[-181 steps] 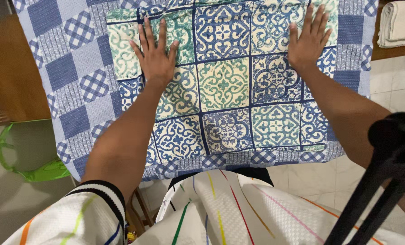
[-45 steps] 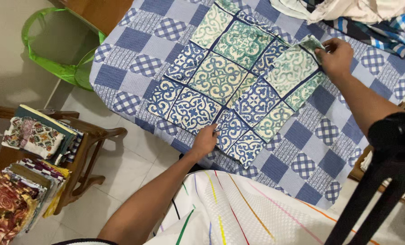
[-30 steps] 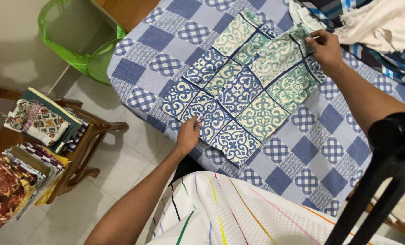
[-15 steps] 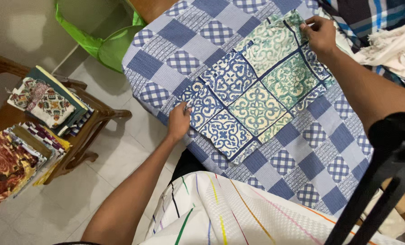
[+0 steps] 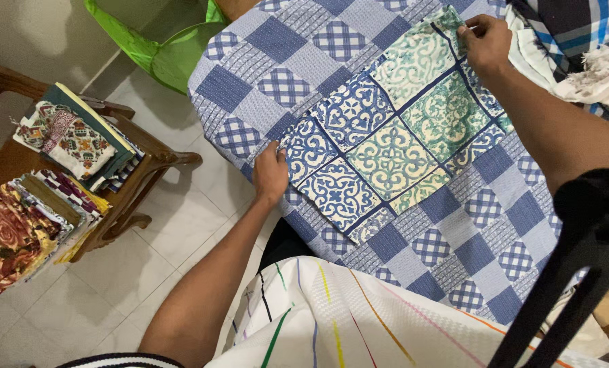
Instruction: The person folds a light blue patterned bedsheet on a table, then folds a blue and white patterned quilt. The person stacks the folded items on a nearby chair.
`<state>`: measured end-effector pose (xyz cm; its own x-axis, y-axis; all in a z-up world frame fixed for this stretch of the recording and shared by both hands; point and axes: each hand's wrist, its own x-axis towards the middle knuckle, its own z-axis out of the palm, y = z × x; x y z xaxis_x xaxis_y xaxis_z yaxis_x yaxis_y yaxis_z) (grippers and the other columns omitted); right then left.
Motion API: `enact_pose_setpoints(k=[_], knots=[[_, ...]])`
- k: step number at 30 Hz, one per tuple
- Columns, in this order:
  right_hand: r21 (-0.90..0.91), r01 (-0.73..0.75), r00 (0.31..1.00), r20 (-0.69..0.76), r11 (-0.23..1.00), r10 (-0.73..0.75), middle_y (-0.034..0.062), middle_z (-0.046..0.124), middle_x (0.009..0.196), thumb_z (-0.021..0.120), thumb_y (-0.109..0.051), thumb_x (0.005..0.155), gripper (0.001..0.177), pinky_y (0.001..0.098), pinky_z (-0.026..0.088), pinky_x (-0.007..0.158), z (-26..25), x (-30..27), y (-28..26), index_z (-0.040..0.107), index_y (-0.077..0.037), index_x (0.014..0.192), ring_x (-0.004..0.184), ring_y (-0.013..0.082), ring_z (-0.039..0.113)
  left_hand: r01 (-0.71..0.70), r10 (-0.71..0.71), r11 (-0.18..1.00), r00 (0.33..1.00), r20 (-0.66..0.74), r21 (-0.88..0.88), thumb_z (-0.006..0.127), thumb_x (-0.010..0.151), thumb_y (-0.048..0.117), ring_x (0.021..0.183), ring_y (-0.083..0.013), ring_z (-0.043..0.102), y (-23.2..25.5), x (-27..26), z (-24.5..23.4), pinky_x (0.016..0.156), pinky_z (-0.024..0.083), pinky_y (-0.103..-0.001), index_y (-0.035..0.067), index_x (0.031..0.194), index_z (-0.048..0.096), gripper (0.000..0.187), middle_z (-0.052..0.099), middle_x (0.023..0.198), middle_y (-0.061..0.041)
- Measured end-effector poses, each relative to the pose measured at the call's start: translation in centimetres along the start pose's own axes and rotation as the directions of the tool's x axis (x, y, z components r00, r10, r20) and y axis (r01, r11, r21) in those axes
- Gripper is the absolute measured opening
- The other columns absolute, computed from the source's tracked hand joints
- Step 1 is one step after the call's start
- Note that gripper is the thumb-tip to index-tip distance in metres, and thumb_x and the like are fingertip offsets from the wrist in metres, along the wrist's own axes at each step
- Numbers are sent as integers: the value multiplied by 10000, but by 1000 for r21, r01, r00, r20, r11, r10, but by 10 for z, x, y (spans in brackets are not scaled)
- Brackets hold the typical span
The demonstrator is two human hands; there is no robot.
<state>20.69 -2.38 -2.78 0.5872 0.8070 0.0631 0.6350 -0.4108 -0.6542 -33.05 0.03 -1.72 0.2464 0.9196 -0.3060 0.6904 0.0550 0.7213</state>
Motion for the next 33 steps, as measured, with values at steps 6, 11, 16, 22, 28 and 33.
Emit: enact_pose_setpoints(k=[6,11,16,22,28,33], knots=[[-280,148,972,-135,949,-192,206,631,1155,740,-79,1068,211,432,511,876,1,-56,-62,643,-10,1242,1022,288,602,-52,78,964,993,-89,262,558,996,189,1287,-390,508,22,-22,-6,1074,376,-519,-39,1316,583,394,549,1368,-253],[-250,45,882,464,967,79,128,634,1246,655,-108,936,311,399,542,933,49,-169,-154,629,-32,1236,1026,244,630,-410,355,819,912,206,402,545,1063,254,1520,-366,290,29,-35,33,1276,223,-488,-24,1529,380,568,281,1636,-245],[-162,702,607,645,694,-464,117,296,1672,439,-430,1050,627,503,162,1260,88,-234,-182,360,-100,1577,1543,270,251,-479,448,668,870,205,569,482,1069,270,1589,-280,112,28,-28,81,1277,88,-490,43,1638,232,662,113,1727,-149],[-228,659,599,735,716,-318,15,63,1731,96,-624,1035,716,490,-59,1271,106,-224,-152,108,-253,1647,1588,189,4,-386,303,764,922,241,517,393,1083,445,1588,-243,56,16,-26,72,1269,11,-551,141,1647,142,688,62,1720,-103],[-411,603,688,702,684,-185,-7,-59,1723,59,-692,1002,749,488,-143,1239,85,-188,-125,23,-309,1645,1575,176,-79,-292,231,805,956,180,517,341,1014,667,1578,-288,-23,17,-24,65,1252,-42,-586,83,1636,68,896,65,1713,-142],[-486,464,786,611,741,-92,4,-107,1728,70,-754,978,820,493,-147,1230,73,-158,-112,-17,-301,1657,1580,175,-120,-296,246,787,955,165,541,323,1025,677,1588,-298,-28,13,-23,65,1256,-42,-604,77,1646,69,900,77,1722,-148]])
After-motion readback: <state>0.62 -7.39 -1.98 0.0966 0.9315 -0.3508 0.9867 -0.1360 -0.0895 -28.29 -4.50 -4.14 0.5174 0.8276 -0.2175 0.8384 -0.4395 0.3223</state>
